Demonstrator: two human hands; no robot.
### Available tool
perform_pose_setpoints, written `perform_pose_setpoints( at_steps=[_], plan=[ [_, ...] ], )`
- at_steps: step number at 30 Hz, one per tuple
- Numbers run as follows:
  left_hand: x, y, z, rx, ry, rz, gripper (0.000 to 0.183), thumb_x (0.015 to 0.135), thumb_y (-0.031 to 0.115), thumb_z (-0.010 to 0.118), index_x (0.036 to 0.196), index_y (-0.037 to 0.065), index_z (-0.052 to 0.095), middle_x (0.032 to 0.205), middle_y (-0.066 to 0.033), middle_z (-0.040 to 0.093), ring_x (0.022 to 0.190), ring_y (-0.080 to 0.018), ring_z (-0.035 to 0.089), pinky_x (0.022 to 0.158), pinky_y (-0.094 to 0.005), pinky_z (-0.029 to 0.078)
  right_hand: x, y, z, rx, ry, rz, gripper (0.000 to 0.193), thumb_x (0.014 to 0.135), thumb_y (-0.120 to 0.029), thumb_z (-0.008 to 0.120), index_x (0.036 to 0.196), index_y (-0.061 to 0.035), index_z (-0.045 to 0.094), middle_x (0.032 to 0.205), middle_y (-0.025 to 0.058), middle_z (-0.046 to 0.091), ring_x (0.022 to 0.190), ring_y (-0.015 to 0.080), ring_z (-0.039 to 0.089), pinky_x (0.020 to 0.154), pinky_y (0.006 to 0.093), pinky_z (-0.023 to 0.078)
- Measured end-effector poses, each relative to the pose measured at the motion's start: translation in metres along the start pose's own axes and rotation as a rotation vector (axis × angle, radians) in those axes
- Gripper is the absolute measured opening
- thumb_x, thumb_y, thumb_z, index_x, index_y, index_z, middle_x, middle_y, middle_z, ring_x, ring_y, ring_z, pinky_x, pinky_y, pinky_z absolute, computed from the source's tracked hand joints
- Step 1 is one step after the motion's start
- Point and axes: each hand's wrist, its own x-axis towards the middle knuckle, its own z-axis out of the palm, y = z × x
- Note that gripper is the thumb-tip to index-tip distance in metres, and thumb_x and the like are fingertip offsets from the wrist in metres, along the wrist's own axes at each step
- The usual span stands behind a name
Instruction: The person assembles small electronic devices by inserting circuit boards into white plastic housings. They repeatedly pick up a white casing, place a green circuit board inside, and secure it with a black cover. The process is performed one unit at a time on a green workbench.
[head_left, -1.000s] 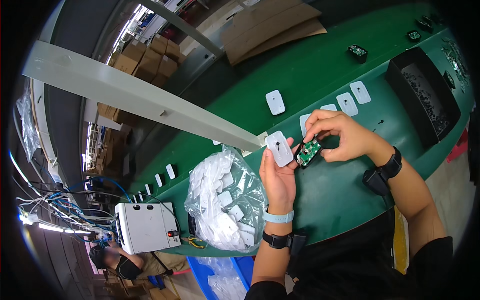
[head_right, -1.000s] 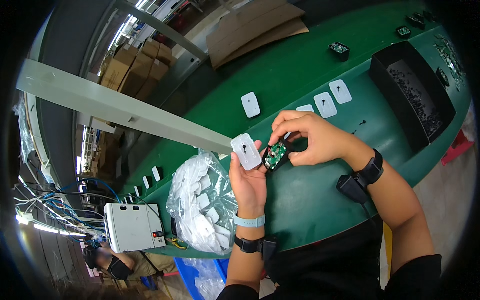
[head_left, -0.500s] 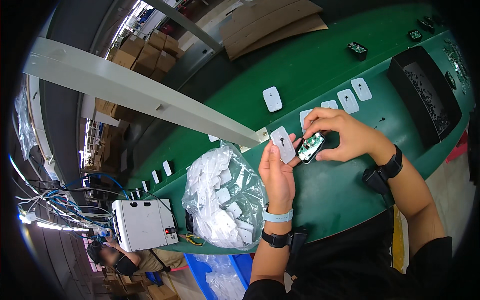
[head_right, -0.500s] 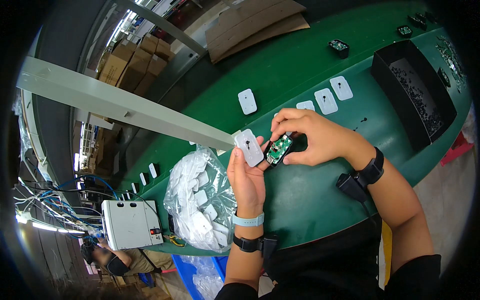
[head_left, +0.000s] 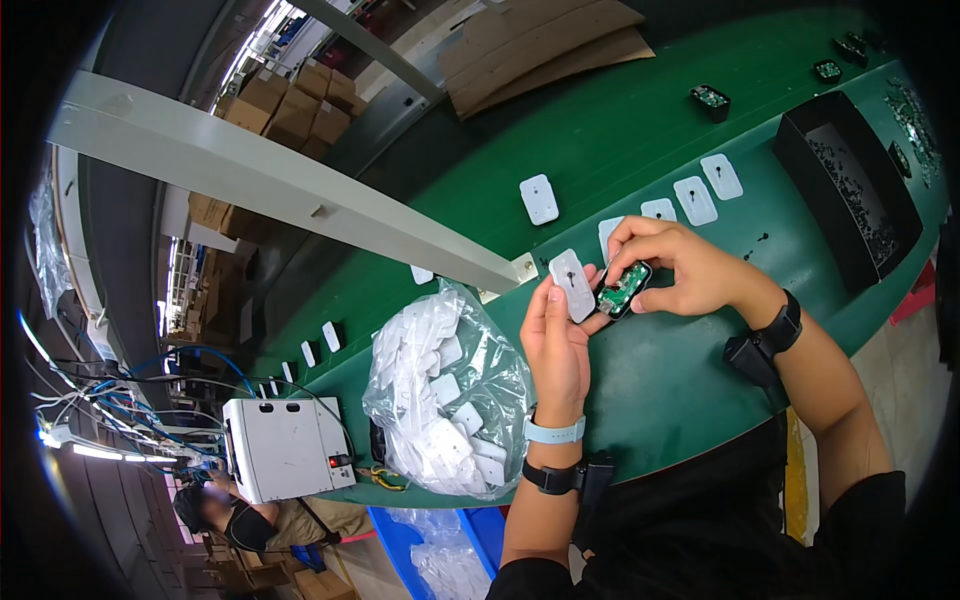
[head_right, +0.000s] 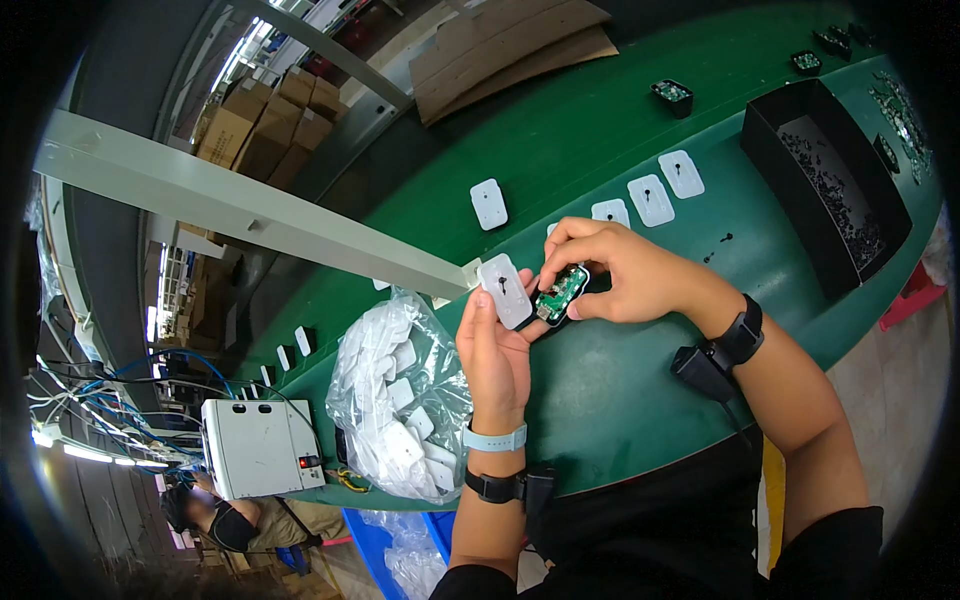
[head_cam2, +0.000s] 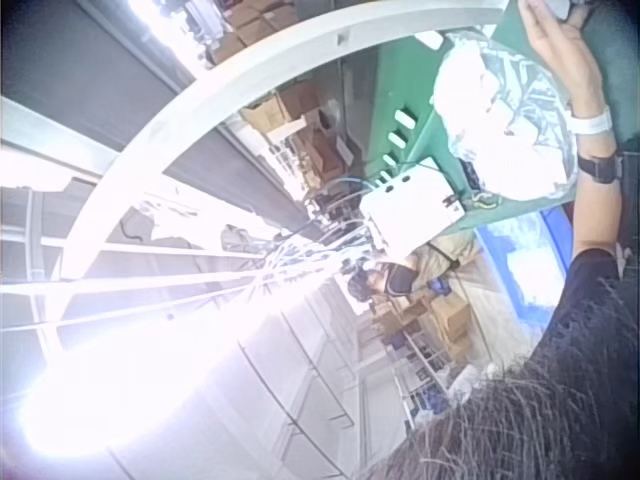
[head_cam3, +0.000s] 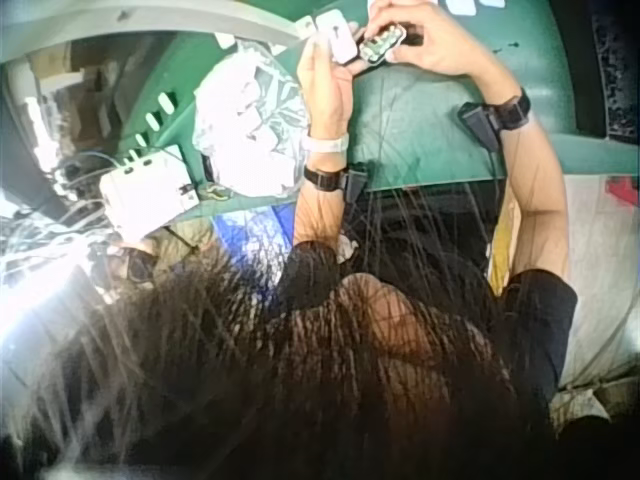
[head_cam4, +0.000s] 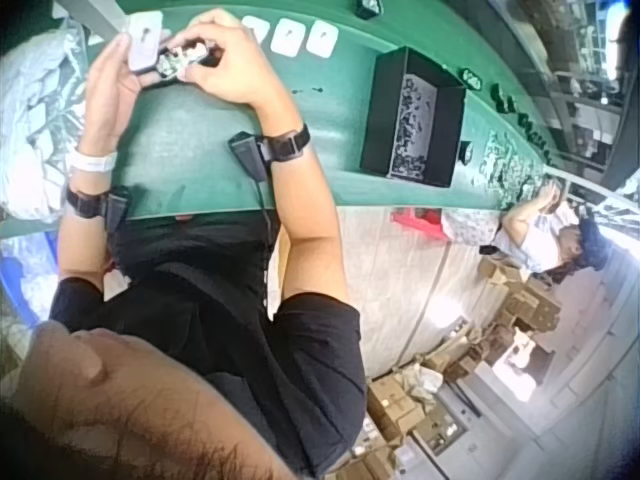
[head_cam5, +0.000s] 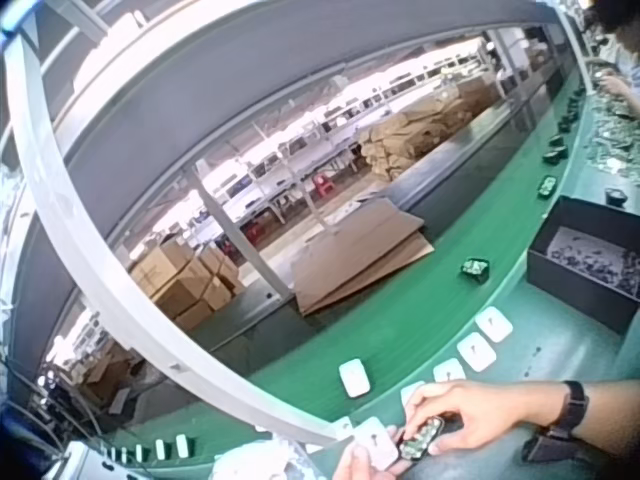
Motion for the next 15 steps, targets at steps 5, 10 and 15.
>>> perform_pose_setpoints(
  at_steps=[5, 10, 15],
  plan=[
    [-0.0006, -0.0013, -0.0007, 0.022, 0.012, 0.0, 0.042, 0.109, 0.029, 0.042, 0.135, -0.003, 0.05, 0.127, -0.0232, 0.061, 0.121, -0.0326, 0.062, 0.091, -0.0493, 0.06, 0.0018, 0.0038, 0.0042, -0.019, 0.051, -0.057, 0.023, 0.077, -0.004, 0.078, 0.099, -0.0084, 0.071, 0.106, 0.0045, 0.059, 0.097, 0.0168, 0.058, 0.076, 0.0276, 0.048],
    [-0.0012, -0.0012, 0.0006, 0.013, 0.011, 0.008, 0.041, 0.109, 0.028, 0.043, 0.135, -0.003, 0.05, 0.128, -0.023, 0.061, 0.12, -0.0311, 0.063, 0.089, -0.048, 0.061, 0.0042, 0.001, 0.0074, 0.026, 0.091, 0.067, 0.009, 0.083, -0.01, 0.076, 0.091, -0.0072, 0.071, 0.098, 0.0029, 0.062, 0.092, 0.016, 0.057, 0.074, 0.0286, 0.045],
    [-0.0019, -0.0019, 0.0007, 0.034, 0.017, 0.013, 0.04, 0.109, 0.027, 0.044, 0.135, -0.003, 0.051, 0.127, -0.0231, 0.062, 0.119, -0.0317, 0.064, 0.089, -0.0464, 0.061, 0.0046, 0.0017, 0.0072, 0.029, 0.086, 0.067, 0.008, 0.084, -0.011, 0.076, 0.089, -0.0066, 0.071, 0.095, 0.0026, 0.062, 0.091, 0.0164, 0.058, 0.075, 0.0288, 0.045]
  ],
)
